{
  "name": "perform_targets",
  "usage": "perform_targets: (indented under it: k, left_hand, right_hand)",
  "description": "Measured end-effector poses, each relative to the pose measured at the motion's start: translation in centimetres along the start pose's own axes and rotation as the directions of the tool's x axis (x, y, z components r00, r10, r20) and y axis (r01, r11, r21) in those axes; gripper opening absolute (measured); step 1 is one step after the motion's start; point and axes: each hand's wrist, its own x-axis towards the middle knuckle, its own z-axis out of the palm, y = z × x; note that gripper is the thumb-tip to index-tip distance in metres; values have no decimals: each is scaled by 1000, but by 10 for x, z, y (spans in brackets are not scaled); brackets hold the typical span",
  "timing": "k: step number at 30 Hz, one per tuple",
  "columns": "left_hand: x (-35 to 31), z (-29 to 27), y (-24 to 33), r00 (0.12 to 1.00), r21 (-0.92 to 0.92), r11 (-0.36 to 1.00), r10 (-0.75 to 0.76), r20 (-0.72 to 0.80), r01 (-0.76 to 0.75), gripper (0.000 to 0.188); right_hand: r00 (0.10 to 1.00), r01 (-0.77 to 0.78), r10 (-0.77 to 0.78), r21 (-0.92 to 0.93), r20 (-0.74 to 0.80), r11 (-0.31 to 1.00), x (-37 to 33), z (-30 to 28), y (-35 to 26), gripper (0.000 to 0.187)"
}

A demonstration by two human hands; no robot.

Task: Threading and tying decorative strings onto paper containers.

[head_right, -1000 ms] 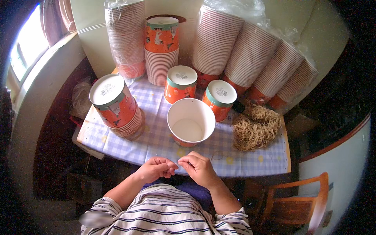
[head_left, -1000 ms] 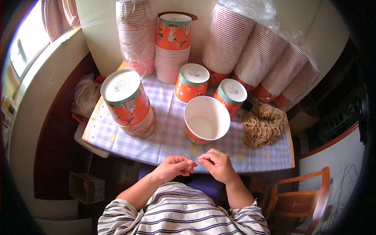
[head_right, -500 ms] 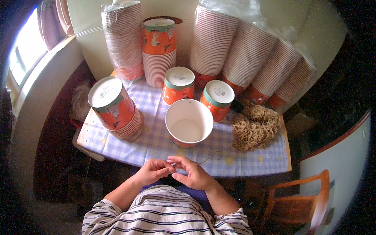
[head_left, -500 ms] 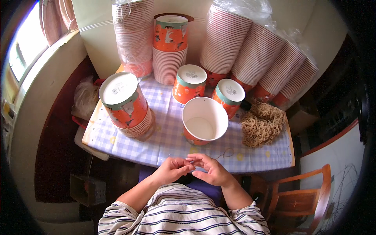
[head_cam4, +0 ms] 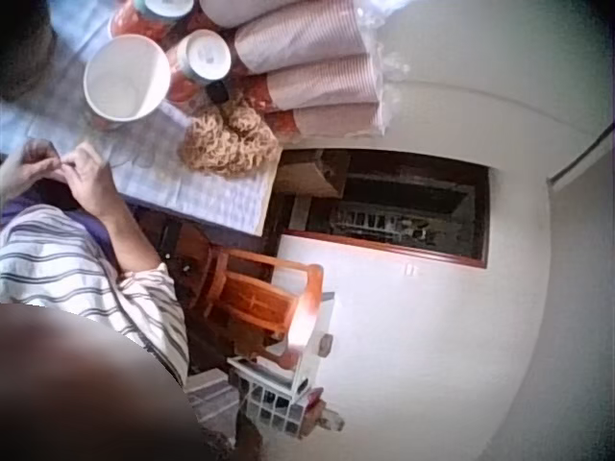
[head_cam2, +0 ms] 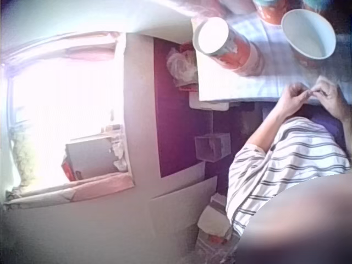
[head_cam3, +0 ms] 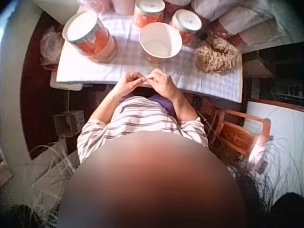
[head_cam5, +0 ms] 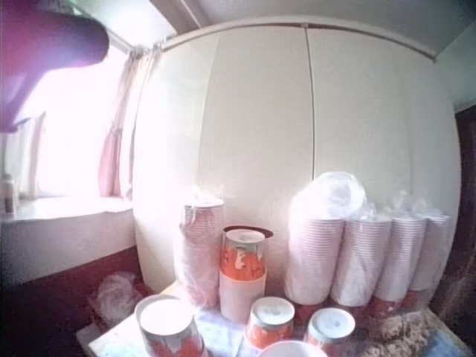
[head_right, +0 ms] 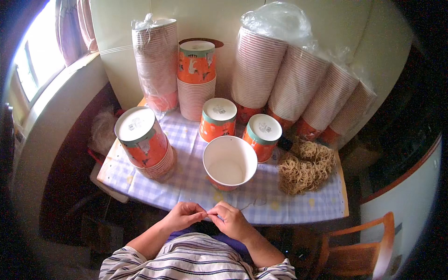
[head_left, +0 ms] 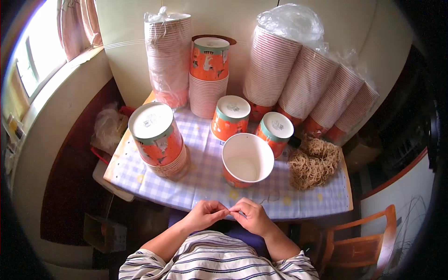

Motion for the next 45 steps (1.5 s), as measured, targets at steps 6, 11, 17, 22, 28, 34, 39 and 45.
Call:
perform_targets:
  k: [6, 11, 17, 22, 28, 34, 39, 45]
  left_hand:
    - [-1, -1, 1, 1000, -136, 991, 3, 5, -2, 17]
    - [-3, 0, 4, 1000, -257, 966, 11, 2, -10, 14]
    - [-5, 1, 7, 998, -192, 980, 62, 14, -59, 13]
    - [-6, 2, 11, 996, 7, 996, 87, -26, -86, 16]
    - [-6, 2, 16, 977, 101, 975, 206, -61, -199, 16]
    - [-10, 3, 30, 959, 299, 924, 273, -80, -239, 11]
    - [-10, -3, 33, 888, 486, 766, 456, 52, -421, 8]
    - [-8, -2, 39, 818, 576, 631, 561, 124, -520, 4]
  right_hand:
    - [996, 77, -80, -94, -32, 993, -1, 5, -2, 12]
    - [985, 149, -162, -169, -63, 974, -2, 7, -1, 12]
    - [983, 145, -157, -131, -92, 981, -3, 9, -2, 11]
    - [982, 127, -140, -107, -130, 986, -6, 14, -2, 15]
    - [980, 131, -140, -76, -139, 989, -5, 14, -4, 18]
    - [978, 156, -170, -122, -117, 980, -3, 11, -5, 20]
    - [981, 166, -179, -150, -79, 975, -2, 8, -5, 19]
    - [977, 187, -201, -162, -74, 969, -3, 7, -5, 19]
